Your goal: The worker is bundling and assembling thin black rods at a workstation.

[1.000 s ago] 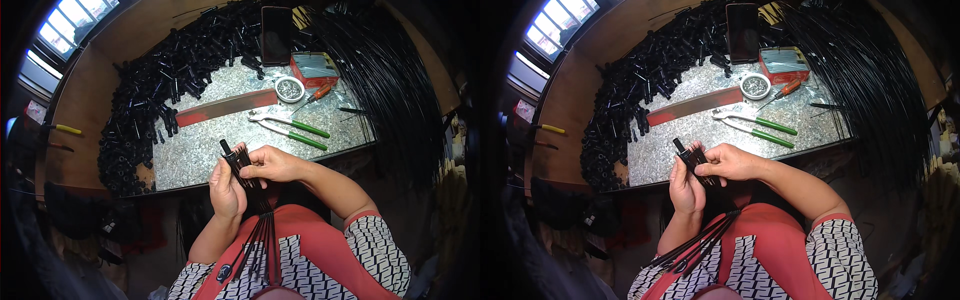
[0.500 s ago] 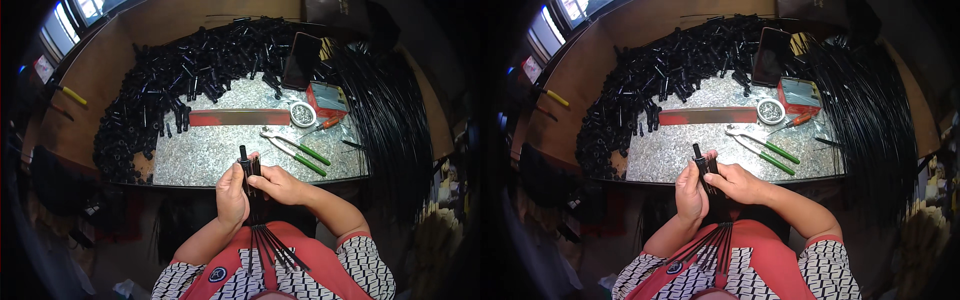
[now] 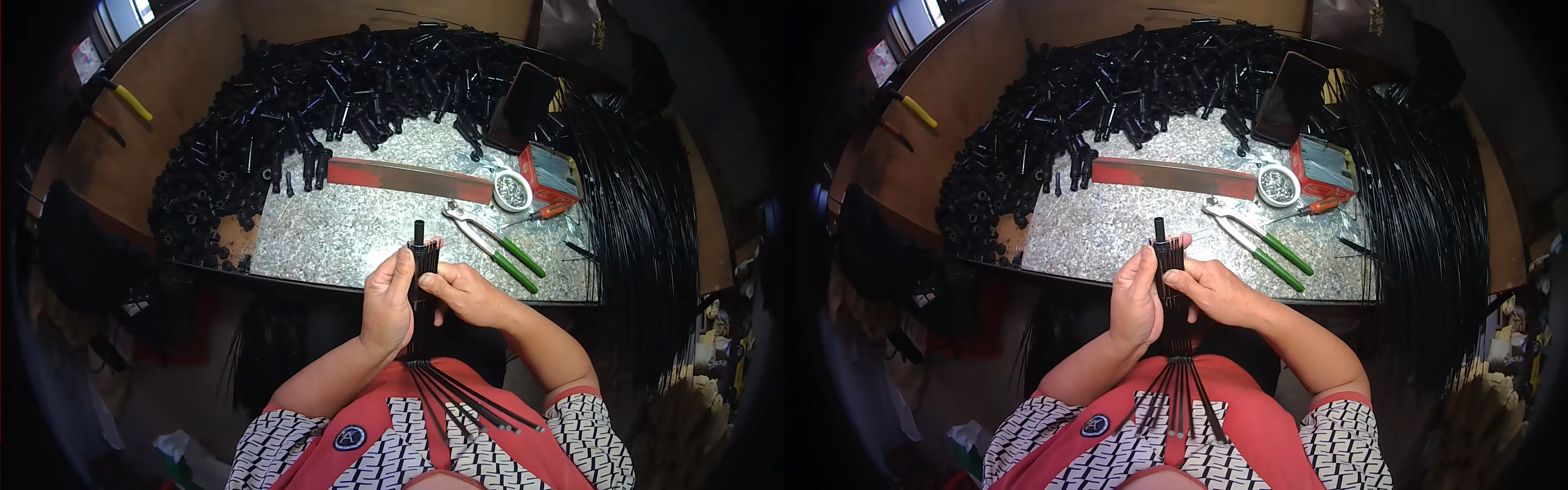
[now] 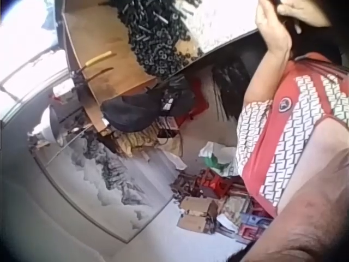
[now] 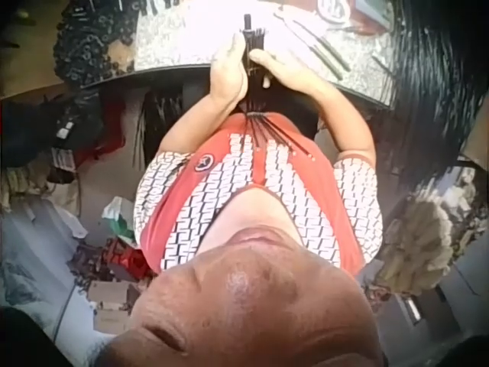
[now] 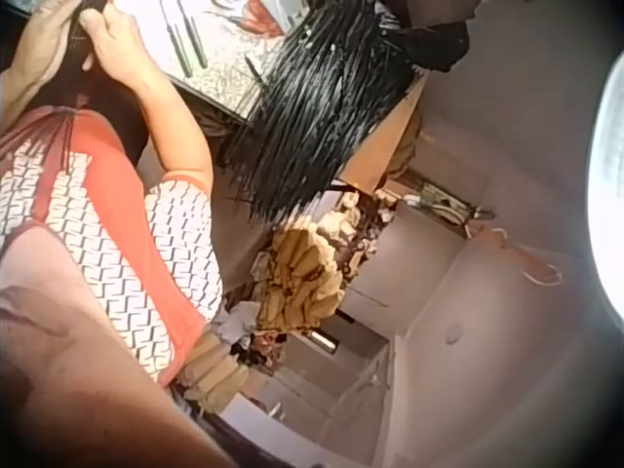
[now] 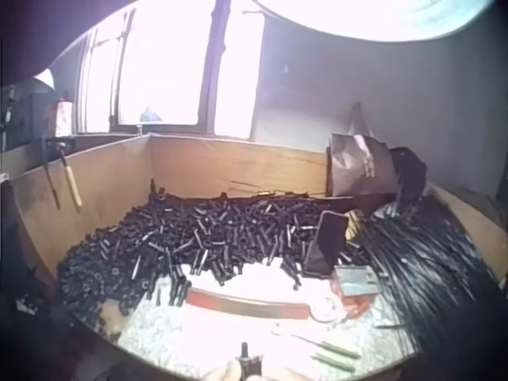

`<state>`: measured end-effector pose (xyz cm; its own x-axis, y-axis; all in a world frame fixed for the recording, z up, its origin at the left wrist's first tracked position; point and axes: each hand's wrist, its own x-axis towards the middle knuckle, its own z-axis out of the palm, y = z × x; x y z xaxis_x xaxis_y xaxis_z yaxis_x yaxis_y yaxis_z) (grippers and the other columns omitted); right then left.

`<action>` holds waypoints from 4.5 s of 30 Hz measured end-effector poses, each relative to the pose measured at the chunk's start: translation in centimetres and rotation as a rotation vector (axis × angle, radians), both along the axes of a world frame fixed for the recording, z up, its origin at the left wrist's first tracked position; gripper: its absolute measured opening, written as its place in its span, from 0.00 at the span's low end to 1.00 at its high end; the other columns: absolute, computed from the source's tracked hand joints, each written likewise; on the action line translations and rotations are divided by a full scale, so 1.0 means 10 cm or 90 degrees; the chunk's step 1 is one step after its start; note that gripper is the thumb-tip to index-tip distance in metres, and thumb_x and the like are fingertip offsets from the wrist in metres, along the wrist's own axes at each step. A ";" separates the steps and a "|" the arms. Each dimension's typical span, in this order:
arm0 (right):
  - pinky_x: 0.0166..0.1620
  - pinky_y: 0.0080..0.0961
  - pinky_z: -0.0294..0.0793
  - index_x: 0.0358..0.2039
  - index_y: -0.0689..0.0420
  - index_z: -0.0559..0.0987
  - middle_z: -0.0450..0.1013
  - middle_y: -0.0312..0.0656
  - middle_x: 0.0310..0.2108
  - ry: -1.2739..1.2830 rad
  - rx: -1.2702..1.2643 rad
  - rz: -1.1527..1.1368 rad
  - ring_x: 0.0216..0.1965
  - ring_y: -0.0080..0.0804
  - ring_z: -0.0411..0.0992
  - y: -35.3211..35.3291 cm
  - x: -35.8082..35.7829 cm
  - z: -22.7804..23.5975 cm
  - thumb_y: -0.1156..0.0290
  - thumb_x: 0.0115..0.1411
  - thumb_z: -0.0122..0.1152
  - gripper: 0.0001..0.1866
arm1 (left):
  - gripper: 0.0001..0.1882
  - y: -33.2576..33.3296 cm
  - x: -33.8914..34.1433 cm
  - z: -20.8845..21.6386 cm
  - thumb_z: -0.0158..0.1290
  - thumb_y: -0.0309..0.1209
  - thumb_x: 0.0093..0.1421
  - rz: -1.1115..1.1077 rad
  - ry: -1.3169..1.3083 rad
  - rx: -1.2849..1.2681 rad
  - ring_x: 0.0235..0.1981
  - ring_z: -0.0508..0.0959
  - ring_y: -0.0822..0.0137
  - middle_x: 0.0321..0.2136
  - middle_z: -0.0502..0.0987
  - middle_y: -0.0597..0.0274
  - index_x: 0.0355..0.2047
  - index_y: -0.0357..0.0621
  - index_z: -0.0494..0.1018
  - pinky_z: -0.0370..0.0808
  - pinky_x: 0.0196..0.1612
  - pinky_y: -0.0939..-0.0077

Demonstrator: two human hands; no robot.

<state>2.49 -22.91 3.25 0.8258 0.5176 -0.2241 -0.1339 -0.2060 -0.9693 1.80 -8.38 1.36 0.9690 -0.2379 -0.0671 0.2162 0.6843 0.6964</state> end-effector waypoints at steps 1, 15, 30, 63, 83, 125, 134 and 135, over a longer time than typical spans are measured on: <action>0.24 0.22 0.72 0.34 0.63 0.73 0.70 0.38 0.19 -0.001 -0.053 -0.024 0.19 0.23 0.71 0.01 -0.02 0.03 0.56 0.69 0.45 0.21 | 0.20 0.01 0.01 -0.01 0.38 0.38 0.71 0.005 -0.001 -0.004 0.36 0.76 0.76 0.43 0.77 0.56 0.49 0.34 0.71 0.75 0.38 0.81; 0.32 0.34 0.72 0.30 0.63 0.80 0.75 0.50 0.24 -0.450 -0.640 -0.143 0.27 0.39 0.76 -0.47 0.93 0.64 0.70 0.54 0.63 0.08 | 0.20 0.17 0.19 -0.12 0.38 0.40 0.71 -0.122 -0.014 -0.095 0.38 0.78 0.64 0.38 0.75 0.54 0.55 0.39 0.63 0.75 0.43 0.71; 0.40 0.37 0.78 0.32 0.61 0.81 0.76 0.52 0.32 -0.583 -0.951 -0.232 0.37 0.48 0.77 -0.57 2.13 -0.03 0.77 0.50 0.58 0.08 | 0.24 0.13 0.11 -0.05 0.40 0.43 0.70 -0.091 -0.020 -0.039 0.36 0.74 0.74 0.37 0.75 0.61 0.59 0.40 0.64 0.74 0.42 0.78; 0.41 0.22 0.74 0.48 0.62 0.70 0.71 0.38 0.36 -0.344 -0.303 0.096 0.37 0.22 0.72 0.12 0.70 1.14 0.81 0.56 0.58 0.19 | 0.21 0.01 0.03 -0.03 0.36 0.42 0.71 -0.026 -0.099 0.100 0.33 0.74 0.75 0.36 0.76 0.62 0.46 0.36 0.70 0.73 0.40 0.79; 0.43 0.21 0.73 0.53 0.63 0.67 0.70 0.35 0.34 -0.149 -0.041 -0.025 0.38 0.21 0.71 0.02 0.68 0.77 0.76 0.56 0.65 0.25 | 0.20 0.04 0.09 -0.03 0.38 0.43 0.71 -0.030 -0.029 0.043 0.32 0.76 0.74 0.36 0.77 0.60 0.45 0.38 0.70 0.75 0.39 0.78; 0.21 0.13 0.64 0.28 0.59 0.77 0.69 0.30 0.21 -0.016 0.114 -0.147 0.17 0.14 0.66 0.10 0.03 0.01 0.63 0.62 0.60 0.12 | 0.21 0.20 0.14 -0.06 0.42 0.34 0.69 -0.075 -0.014 -0.064 0.56 0.69 0.63 0.54 0.69 0.51 0.55 0.30 0.63 0.66 0.60 0.67; 0.20 0.14 0.63 0.22 0.58 0.74 0.69 0.31 0.20 -0.024 0.166 -0.141 0.16 0.16 0.68 0.07 0.09 -0.08 0.61 0.64 0.57 0.17 | 0.23 0.21 0.20 -0.08 0.41 0.34 0.69 -0.126 -0.027 -0.134 0.58 0.68 0.58 0.55 0.68 0.49 0.59 0.30 0.59 0.66 0.61 0.61; 0.21 0.14 0.63 0.23 0.58 0.74 0.69 0.30 0.20 -0.023 0.160 -0.131 0.16 0.16 0.68 0.06 0.10 -0.08 0.60 0.64 0.56 0.17 | 0.23 0.21 0.21 -0.10 0.41 0.34 0.69 -0.118 -0.021 -0.123 0.59 0.66 0.57 0.56 0.67 0.48 0.59 0.30 0.59 0.65 0.62 0.60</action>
<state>3.53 -22.35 2.49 0.9240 0.3741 -0.0788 -0.1121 0.0680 -0.9914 3.93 -6.27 0.31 0.9083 -0.4175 0.0271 0.3304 0.7555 0.5657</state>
